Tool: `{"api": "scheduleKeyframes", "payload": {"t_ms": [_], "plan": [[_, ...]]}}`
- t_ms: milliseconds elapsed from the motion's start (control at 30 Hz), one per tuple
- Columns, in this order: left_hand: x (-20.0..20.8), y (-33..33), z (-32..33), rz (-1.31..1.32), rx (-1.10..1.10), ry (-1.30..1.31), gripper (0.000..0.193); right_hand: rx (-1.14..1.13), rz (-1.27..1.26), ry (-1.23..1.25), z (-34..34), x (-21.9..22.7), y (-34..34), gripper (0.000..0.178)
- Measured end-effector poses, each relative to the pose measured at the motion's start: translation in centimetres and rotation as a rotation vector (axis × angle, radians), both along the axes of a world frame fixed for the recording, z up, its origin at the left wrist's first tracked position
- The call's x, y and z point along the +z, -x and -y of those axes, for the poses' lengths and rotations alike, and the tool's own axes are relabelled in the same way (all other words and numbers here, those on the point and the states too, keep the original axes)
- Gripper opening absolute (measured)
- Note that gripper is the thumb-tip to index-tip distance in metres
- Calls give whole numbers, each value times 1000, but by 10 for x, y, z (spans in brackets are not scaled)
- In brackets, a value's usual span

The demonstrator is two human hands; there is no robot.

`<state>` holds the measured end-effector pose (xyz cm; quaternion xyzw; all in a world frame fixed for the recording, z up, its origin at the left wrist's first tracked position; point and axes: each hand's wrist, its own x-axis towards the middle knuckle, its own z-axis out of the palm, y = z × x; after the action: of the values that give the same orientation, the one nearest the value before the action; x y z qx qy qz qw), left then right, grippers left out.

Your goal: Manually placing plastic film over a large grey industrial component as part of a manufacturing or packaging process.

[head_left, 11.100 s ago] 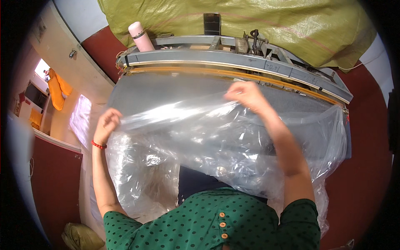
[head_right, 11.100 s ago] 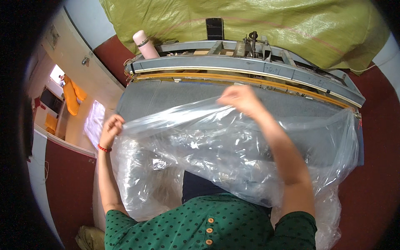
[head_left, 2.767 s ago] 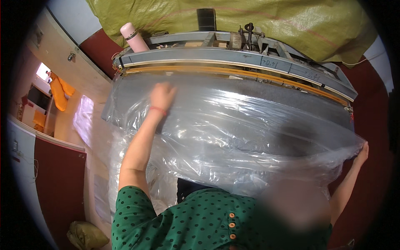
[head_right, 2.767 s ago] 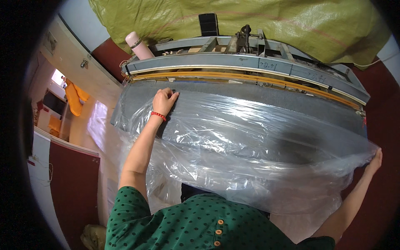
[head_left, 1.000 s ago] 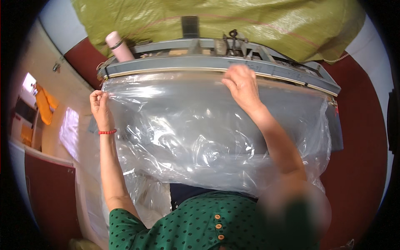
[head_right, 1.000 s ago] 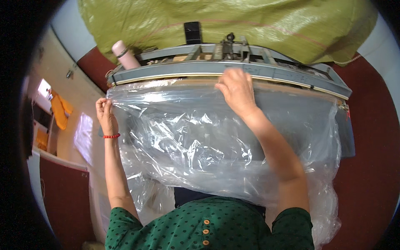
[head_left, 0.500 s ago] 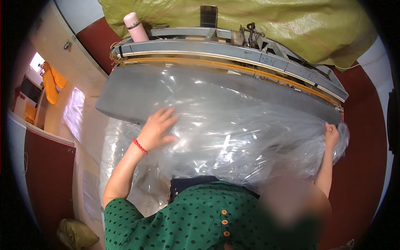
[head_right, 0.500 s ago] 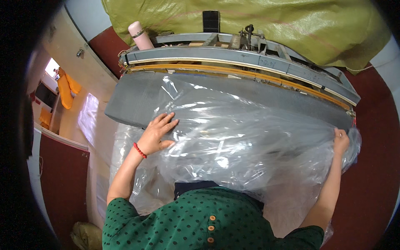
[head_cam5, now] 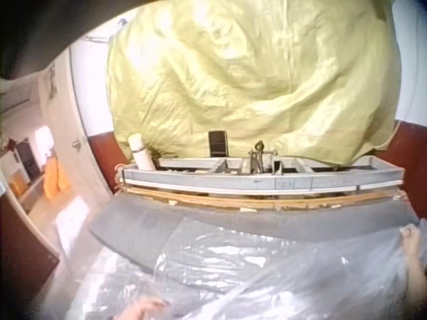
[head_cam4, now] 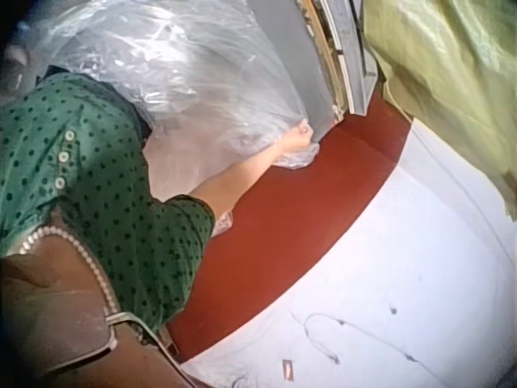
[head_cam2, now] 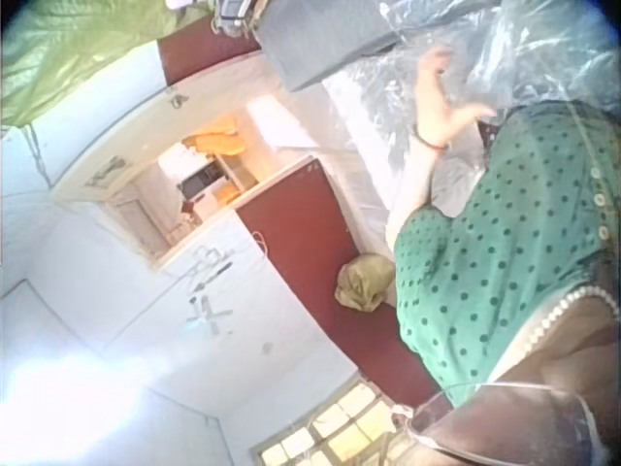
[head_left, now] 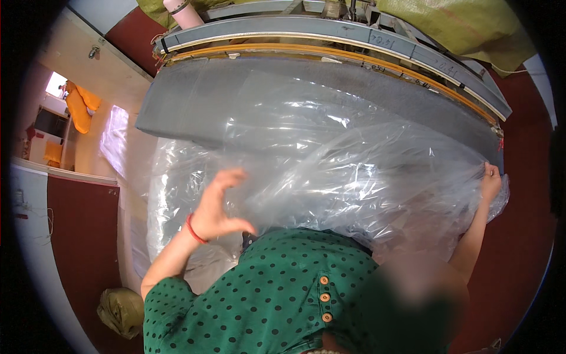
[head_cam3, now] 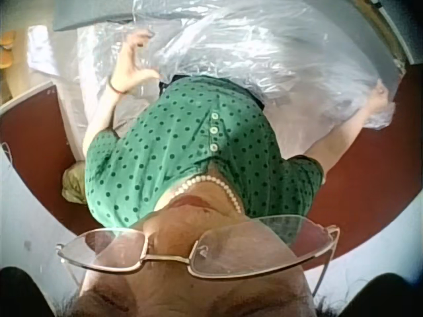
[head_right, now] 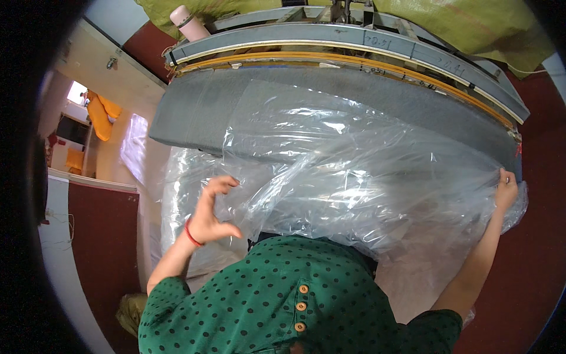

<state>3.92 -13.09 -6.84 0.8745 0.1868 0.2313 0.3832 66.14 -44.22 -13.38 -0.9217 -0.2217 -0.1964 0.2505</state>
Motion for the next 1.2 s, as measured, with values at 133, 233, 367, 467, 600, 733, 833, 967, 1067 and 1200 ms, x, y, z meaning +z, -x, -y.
{"api": "scheduleKeyframes", "payload": {"t_ms": [133,233,367,467,600,733,833,967,1067,1200], "plan": [[-25,1,51,-186,220,-371,78,22,-8,-5,-4,-1,3,32],[-48,12,52,-190,195,-613,68,0,-23,12,-4,5,9,31],[-71,22,5,-104,525,-194,35,-1,-10,20,-2,7,6,31],[-27,-22,-35,439,785,540,25,18,26,-9,0,3,6,31],[-15,-26,-118,653,822,932,22,44,-2,-32,-5,0,5,30],[-13,-48,-158,-327,631,-355,22,45,-65,-22,-3,6,6,29],[-10,-69,-161,-541,546,-531,26,44,-34,-41,0,3,5,28],[-16,-73,-175,-244,457,-541,30,34,31,-25,-3,4,8,27],[-22,-73,-189,-141,335,-395,32,36,3,-43,-6,9,14,28],[-22,-78,-196,77,312,167,28,35,5,-39,-7,11,15,29]]}}
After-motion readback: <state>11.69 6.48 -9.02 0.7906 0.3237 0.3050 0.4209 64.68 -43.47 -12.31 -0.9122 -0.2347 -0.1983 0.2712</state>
